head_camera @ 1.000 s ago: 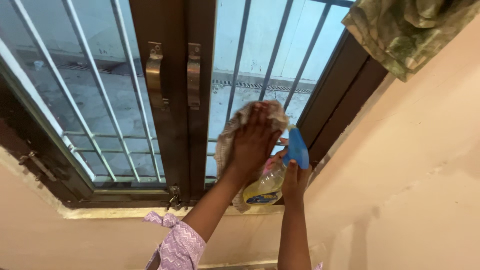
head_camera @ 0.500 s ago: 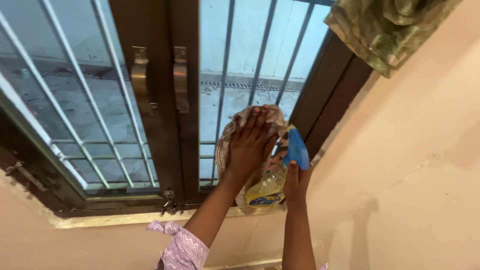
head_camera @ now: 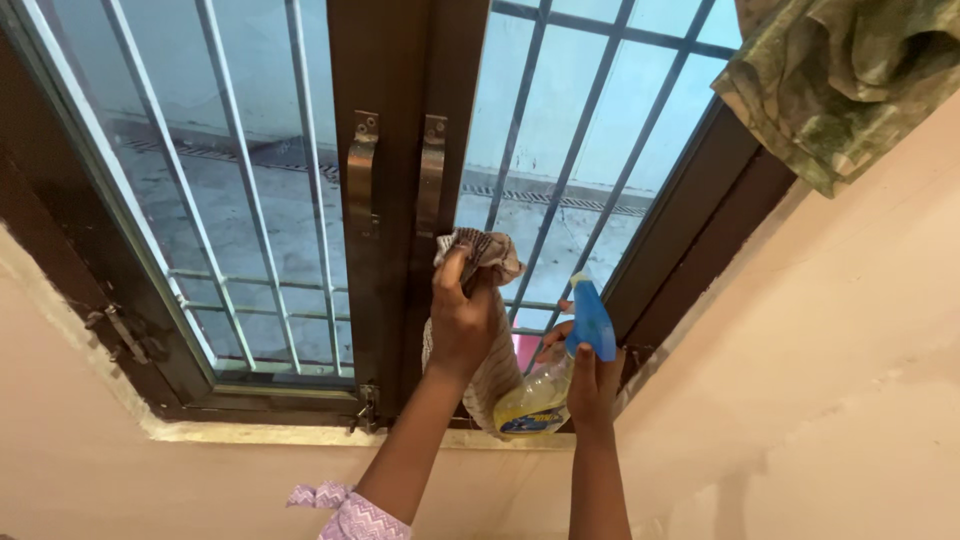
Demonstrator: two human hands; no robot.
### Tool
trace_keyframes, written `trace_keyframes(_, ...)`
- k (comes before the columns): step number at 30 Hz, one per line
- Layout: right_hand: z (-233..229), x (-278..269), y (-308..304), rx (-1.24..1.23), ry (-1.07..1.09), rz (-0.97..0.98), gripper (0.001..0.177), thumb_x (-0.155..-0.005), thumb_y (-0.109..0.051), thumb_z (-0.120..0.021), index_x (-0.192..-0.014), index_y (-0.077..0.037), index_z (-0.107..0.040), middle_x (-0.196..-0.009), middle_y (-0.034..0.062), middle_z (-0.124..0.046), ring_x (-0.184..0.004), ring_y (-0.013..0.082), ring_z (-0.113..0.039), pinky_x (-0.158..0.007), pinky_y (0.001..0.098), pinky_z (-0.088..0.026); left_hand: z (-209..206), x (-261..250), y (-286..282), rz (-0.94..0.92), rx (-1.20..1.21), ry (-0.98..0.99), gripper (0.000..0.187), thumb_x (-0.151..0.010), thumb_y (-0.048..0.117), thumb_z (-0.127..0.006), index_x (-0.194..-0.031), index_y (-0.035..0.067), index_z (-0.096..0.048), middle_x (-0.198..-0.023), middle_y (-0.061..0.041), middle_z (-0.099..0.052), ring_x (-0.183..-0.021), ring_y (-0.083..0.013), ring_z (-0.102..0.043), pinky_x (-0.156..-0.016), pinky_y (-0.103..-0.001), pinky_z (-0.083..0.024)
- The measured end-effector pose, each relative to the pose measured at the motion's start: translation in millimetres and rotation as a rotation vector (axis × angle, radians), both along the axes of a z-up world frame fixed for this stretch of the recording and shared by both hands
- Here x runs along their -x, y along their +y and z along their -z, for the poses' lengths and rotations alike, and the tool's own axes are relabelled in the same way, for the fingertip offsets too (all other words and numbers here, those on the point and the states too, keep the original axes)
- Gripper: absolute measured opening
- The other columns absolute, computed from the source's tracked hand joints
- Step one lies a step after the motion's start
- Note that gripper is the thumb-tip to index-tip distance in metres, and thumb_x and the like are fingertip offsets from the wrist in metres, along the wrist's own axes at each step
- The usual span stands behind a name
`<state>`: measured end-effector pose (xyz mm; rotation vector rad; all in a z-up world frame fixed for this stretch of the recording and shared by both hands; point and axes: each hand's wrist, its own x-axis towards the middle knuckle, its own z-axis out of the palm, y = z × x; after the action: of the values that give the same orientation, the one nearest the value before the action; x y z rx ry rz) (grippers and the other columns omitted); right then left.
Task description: The person sprays a cleaning solution onto a window with metal bars and wipes the glass and frame with a cloth. The person repeatedly sprays and wipes different sections of the window, moving from the center to the edges and frame.
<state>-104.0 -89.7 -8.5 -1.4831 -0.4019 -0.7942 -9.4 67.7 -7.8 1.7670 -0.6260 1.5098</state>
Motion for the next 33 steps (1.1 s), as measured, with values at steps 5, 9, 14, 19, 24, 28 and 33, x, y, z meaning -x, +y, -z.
trace_keyframes(5, 3.7, -0.4, 4.1, -0.027, 0.016, -0.019, 0.081, -0.097, -0.063, -0.059, -0.133, 0.009, -0.058, -0.085, 0.0096, -0.068, -0.071, 0.0172, -0.070, -0.065, 0.0304, -0.058, -15.5, 22.6, 13.8, -0.119, -0.109, 0.121, 0.026, -0.092, 0.004, -0.068, -0.117, 0.001, -0.073, -0.129, -0.015, -0.055, -0.121, -0.0361, -0.052, -0.103, -0.047, -0.050)
trace_keyframes(9, 3.6, -2.4, 8.0, -0.005, -0.004, -0.021, 0.080, -0.098, -0.063, -0.059, -0.132, 0.010, -0.057, -0.087, 0.0099, -0.068, -0.072, 0.0170, -0.070, -0.066, 0.0304, -0.059, -3.4, 36.1, 4.2, -0.163, -0.166, 0.218, 0.040, -0.087, 0.001, -0.065, -0.127, 0.002, -0.067, -0.144, -0.024, -0.048, -0.133, -0.0438, -0.049, -0.106, -0.048, -0.048)
trace_keyframes(14, 7.7, -6.6, 7.0, -0.025, 0.012, -0.024, 0.083, -0.097, -0.064, -0.060, -0.131, 0.011, -0.058, -0.087, 0.0106, -0.068, -0.072, 0.0177, -0.071, -0.067, 0.0311, -0.060, 29.0, 20.2, -7.9, -0.104, -0.250, 0.269, 0.063, -0.083, 0.007, -0.063, -0.145, -0.005, -0.053, -0.156, -0.024, -0.042, -0.129, -0.0418, -0.054, -0.101, -0.048, -0.049)
trace_keyframes(19, 8.3, -6.1, -0.3, -0.050, 0.039, -0.035, 0.086, -0.094, -0.067, -0.060, -0.131, 0.011, -0.057, -0.084, 0.0094, -0.067, -0.070, 0.0172, -0.069, -0.064, 0.0305, -0.058, 25.9, 1.1, -12.1, -0.100, -0.282, 0.289, 0.050, -0.101, 0.026, -0.063, -0.141, -0.002, -0.055, -0.152, -0.026, -0.049, -0.109, -0.0366, -0.060, -0.091, -0.046, -0.049)
trace_keyframes(24, 12.3, -5.1, -17.6, 0.008, -0.005, 0.034, 0.088, -0.096, -0.069, -0.058, -0.133, 0.010, -0.059, -0.085, 0.0078, -0.067, -0.078, 0.0159, -0.069, -0.071, 0.0307, -0.060, 7.9, -7.7, -30.1, -0.266, -0.192, 0.093, 0.051, -0.099, 0.037, -0.062, -0.134, 0.000, -0.056, -0.144, -0.025, -0.051, -0.119, -0.0410, -0.062, -0.094, -0.049, -0.048)
trace_keyframes(28, 12.9, -4.4, -30.7, -0.022, 0.005, 0.046, 0.089, -0.095, -0.069, -0.058, -0.135, 0.011, -0.057, -0.089, 0.0101, -0.067, -0.078, 0.0176, -0.067, -0.070, 0.0328, -0.058, 12.6, -16.2, -48.8, -0.209, -0.302, 0.091, 0.052, -0.093, 0.026, -0.063, -0.139, 0.002, -0.059, -0.141, -0.017, -0.057, -0.109, -0.0326, -0.062, -0.092, -0.049, -0.046)
trace_keyframes(33, 11.1, -0.8, -41.2, -0.035, -0.075, 0.067, 0.089, -0.097, -0.067, -0.058, -0.140, 0.010, -0.047, -0.110, 0.0146, -0.067, -0.084, 0.0190, -0.066, -0.072, 0.0346, -0.059, 16.3, -19.6, -89.5, 0.118, -0.585, 0.081, 0.055, -0.081, 0.023, -0.065, -0.134, 0.008, -0.065, -0.120, -0.007, -0.062, -0.119, -0.0273, -0.057, -0.098, -0.046, -0.042)
